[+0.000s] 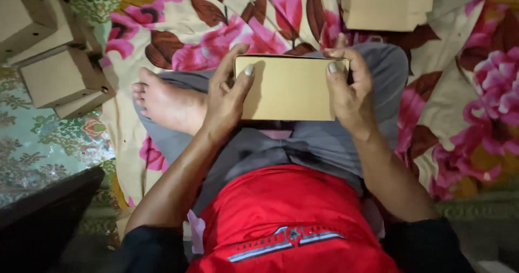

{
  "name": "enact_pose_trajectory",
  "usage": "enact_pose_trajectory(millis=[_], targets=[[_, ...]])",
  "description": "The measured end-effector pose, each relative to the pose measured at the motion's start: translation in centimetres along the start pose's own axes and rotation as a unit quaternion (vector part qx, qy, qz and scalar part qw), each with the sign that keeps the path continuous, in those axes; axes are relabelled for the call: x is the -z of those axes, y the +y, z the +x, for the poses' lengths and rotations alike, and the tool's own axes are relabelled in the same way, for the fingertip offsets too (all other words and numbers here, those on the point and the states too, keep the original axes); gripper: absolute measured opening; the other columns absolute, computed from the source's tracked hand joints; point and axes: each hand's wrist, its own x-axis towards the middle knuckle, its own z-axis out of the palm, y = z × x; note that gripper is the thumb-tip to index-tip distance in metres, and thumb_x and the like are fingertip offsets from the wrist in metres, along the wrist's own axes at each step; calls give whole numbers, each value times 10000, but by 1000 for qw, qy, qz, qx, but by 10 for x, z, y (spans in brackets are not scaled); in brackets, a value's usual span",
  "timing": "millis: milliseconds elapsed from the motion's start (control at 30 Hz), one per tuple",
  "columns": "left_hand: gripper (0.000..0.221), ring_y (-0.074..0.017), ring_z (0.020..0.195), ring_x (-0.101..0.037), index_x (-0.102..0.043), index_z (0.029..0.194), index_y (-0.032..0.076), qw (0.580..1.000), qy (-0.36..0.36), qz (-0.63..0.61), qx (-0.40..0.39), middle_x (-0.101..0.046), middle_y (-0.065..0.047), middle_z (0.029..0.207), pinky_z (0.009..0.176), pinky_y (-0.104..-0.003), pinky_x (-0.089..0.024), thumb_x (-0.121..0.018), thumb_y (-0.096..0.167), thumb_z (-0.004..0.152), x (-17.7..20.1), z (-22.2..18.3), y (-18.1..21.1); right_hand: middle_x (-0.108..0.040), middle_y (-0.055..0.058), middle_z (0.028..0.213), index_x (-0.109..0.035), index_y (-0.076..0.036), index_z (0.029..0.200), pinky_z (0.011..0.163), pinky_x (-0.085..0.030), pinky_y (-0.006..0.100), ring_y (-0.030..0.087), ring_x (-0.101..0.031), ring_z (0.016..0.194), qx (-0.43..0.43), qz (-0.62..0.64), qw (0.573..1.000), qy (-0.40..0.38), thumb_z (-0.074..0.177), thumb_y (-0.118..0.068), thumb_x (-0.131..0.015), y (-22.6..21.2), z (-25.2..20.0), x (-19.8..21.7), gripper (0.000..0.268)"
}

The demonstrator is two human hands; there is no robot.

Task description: The person assembles flat cardboard boxes by unfolding them, then folding and tucking their flaps by hand, and finally stacking the completed boxes.

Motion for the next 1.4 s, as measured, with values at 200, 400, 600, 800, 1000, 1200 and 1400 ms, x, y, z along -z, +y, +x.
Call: enact_pose_trajectory(millis=[200,400,600,800,1000,1200,1400], targets=[[348,-222,1108,-614,-682,1326,88,998,35,46,6,-701,-172,1178,1022,-463,-501,-676,258,1022,9,18,-54,-717,210,1088,-679,-4,1147,892,-531,457,347,-706,1015,50,-86,994,-54,1033,-106,-694,13,6,-3,154],[289,-182,1018,-554,-677,1297,103,999,35,-10,-26,-640,-39,1055,948,-378,-489,-582,257,1071,4,20,-68,-742,199,1012,-765,16,1061,842,-572,490,427,-727,957,241,-196,943,-120,1018,-16,-738,11,34,1,60],[329,-193,831,-599,-731,1126,163,997,24,76,3,-639,-16,853,783,-357,-509,-486,380,1102,12,24,-73,-716,16,1034,-763,-167,1032,944,-430,406,239,-670,1073,328,-415,836,-143,936,-216,-811,21,41,-15,117],[428,-208,879,-654,-708,1028,162,990,-34,138,-8,-718,-67,880,867,-417,-529,-379,418,1122,13,28,-100,-608,41,919,-660,-134,970,803,-426,393,242,-633,862,405,-443,787,-145,992,-200,-648,9,38,-87,71],[366,-289,995,-669,-730,1114,52,994,-9,103,21,-731,-181,994,969,-526,-510,-469,309,1095,3,19,-77,-595,37,1077,-696,-129,1098,954,-360,348,263,-599,1080,178,-225,923,-258,1065,-231,-513,-35,31,-65,212],[414,-111,748,-489,-503,761,212,985,26,168,38,-490,64,735,672,-343,-372,-415,520,1024,-5,26,-75,-769,78,1105,-793,-74,1046,877,-491,507,321,-711,991,259,-439,848,-146,1008,-104,-738,0,14,10,73],[424,-103,812,-549,-612,825,185,982,100,154,34,-577,61,781,732,-311,-415,-432,520,1014,-4,19,-50,-629,96,1376,-585,-66,1433,757,-448,338,203,-590,1125,-82,-240,956,-147,1061,-282,-579,-8,-2,17,430]])
